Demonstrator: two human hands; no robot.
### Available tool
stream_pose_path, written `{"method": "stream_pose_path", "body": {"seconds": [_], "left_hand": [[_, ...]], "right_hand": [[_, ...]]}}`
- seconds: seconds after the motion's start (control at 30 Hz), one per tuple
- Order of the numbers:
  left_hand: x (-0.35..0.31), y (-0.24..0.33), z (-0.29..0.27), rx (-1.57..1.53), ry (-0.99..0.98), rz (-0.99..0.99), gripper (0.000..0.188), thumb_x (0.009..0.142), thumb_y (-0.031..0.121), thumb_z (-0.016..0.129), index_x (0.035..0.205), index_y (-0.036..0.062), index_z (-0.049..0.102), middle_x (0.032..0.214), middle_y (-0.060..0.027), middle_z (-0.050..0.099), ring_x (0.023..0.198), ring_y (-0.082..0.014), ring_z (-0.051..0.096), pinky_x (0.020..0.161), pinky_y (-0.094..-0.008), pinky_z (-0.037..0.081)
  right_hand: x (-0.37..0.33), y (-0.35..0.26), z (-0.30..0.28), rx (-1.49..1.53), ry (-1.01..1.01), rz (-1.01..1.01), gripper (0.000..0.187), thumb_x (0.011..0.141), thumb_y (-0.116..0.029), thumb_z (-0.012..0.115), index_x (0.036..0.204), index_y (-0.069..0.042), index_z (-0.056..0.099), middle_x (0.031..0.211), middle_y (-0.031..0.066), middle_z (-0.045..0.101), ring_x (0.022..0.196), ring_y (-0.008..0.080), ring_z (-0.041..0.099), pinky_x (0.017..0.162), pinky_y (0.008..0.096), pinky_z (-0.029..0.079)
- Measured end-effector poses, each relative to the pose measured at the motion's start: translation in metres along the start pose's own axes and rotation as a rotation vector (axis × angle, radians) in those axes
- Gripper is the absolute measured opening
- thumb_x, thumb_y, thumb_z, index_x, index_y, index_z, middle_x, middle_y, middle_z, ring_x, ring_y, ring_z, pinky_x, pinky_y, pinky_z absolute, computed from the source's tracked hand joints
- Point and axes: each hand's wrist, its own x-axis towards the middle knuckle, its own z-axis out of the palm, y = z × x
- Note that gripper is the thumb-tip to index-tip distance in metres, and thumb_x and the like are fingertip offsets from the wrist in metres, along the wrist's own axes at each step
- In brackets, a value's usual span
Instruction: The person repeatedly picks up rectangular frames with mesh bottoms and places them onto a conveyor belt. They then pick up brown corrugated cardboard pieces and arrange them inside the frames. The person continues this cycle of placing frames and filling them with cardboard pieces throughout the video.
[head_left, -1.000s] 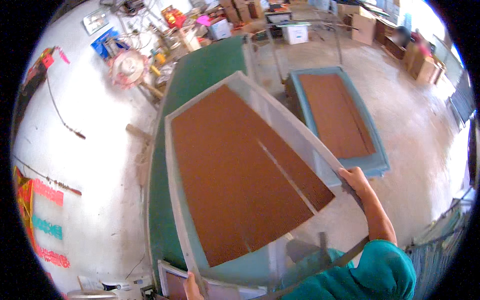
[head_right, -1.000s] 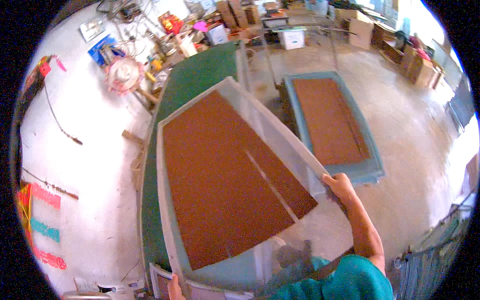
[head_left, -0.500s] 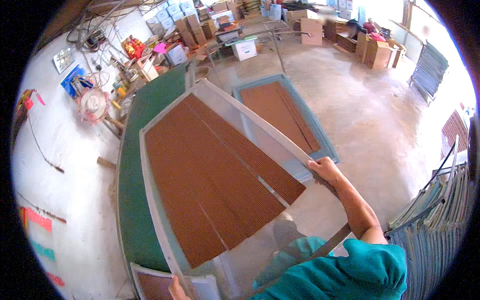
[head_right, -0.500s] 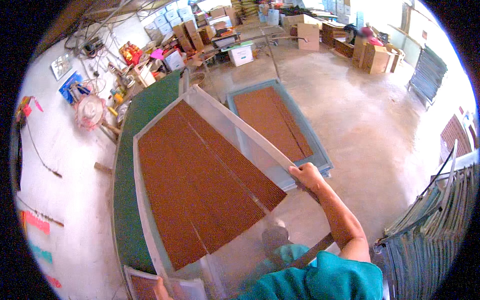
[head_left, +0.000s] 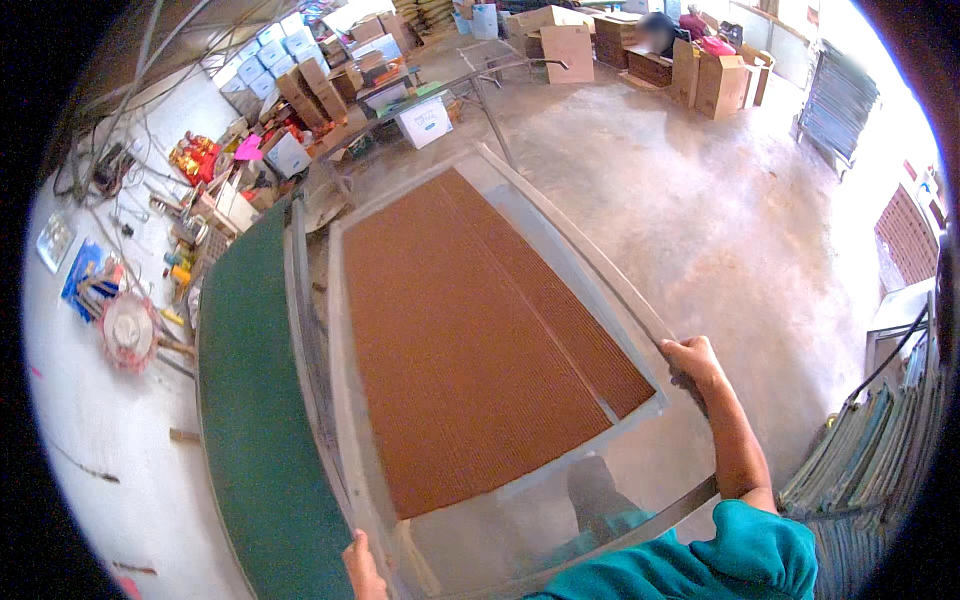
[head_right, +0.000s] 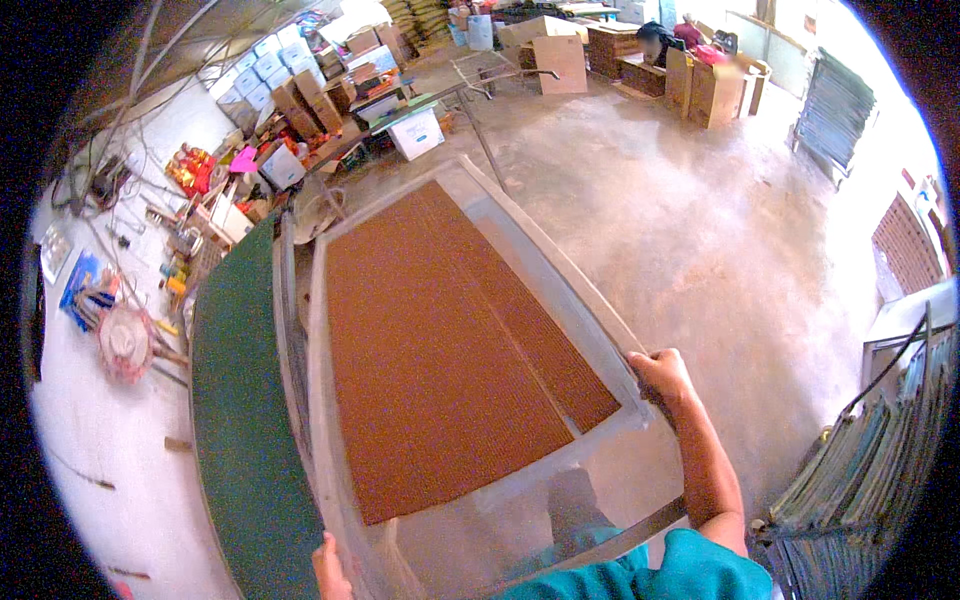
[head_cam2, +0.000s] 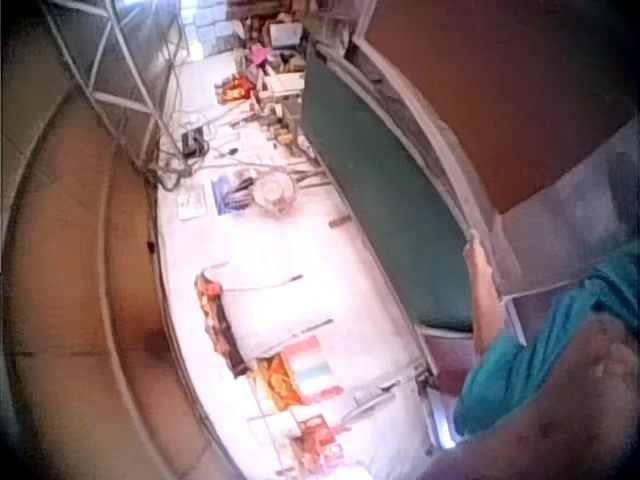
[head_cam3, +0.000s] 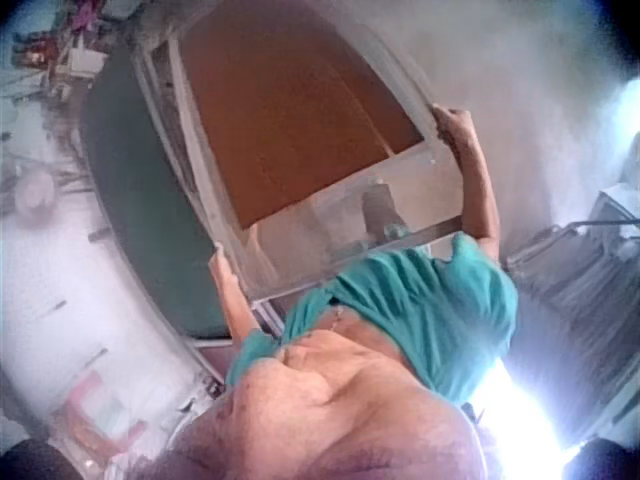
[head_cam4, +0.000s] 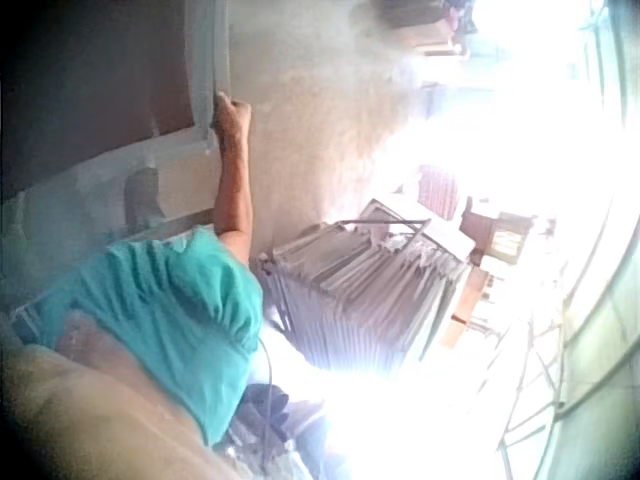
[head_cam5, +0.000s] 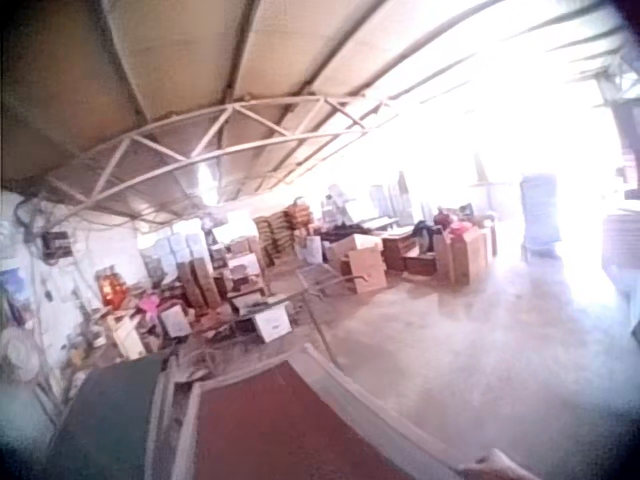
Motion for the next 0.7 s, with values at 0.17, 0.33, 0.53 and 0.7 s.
{"method": "stream_pose_path", "body": {"seconds": [0.17, 0.33, 0.53, 0.7], "left_hand": [[0.072, 0.053, 0.113, -0.047, -0.154, -0.057, 0.044, 0.092, 0.035, 0.047, 0.098, -0.0065, 0.059, 0.088, -0.0102, 0.062, 0.077, -0.0181, 0.056, 0.066, -0.0352, 0.045], [0.114, 0.074, 0.192, 0.072, -0.204, -0.196, 0.045, 0.092, 0.037, 0.046, 0.108, -0.0039, 0.056, 0.095, -0.0136, 0.061, 0.078, -0.0262, 0.06, 0.064, -0.0399, 0.049], [0.072, 0.067, 0.254, 0.408, -0.144, -0.035, 0.053, 0.089, 0.037, 0.05, 0.126, -0.0013, 0.046, 0.126, -0.0152, 0.05, 0.113, -0.0249, 0.047, 0.096, -0.0386, 0.035], [0.127, -0.051, 0.288, -0.034, -0.38, -0.417, 0.062, 0.091, 0.047, 0.041, 0.131, -0.0002, 0.035, 0.132, -0.0131, 0.038, 0.122, -0.026, 0.036, 0.099, -0.0405, 0.03]], "right_hand": [[0.129, -0.037, 0.0, -0.076, -0.029, 0.039, 0.042, 0.078, -0.034, 0.065, 0.059, 0.003, 0.058, 0.05, 0.008, 0.054, 0.041, 0.0165, 0.053, 0.038, 0.0312, 0.041], [0.227, -0.052, 0.019, -0.199, -0.01, 0.095, 0.042, 0.079, -0.034, 0.065, 0.06, 0.003, 0.059, 0.051, 0.0073, 0.054, 0.041, 0.0162, 0.053, 0.039, 0.0315, 0.043], [0.295, 0.006, 0.022, -0.219, -0.066, 0.076, 0.044, 0.082, -0.037, 0.06, 0.065, 0.004, 0.061, 0.054, 0.0069, 0.055, 0.047, 0.0149, 0.054, 0.045, 0.0313, 0.044], [0.328, 0.122, 0.058, -0.362, -0.154, 0.174, 0.049, 0.083, -0.045, 0.056, 0.087, 0.004, 0.066, 0.076, 0.0115, 0.064, 0.075, 0.0204, 0.061, 0.071, 0.0344, 0.047]]}}
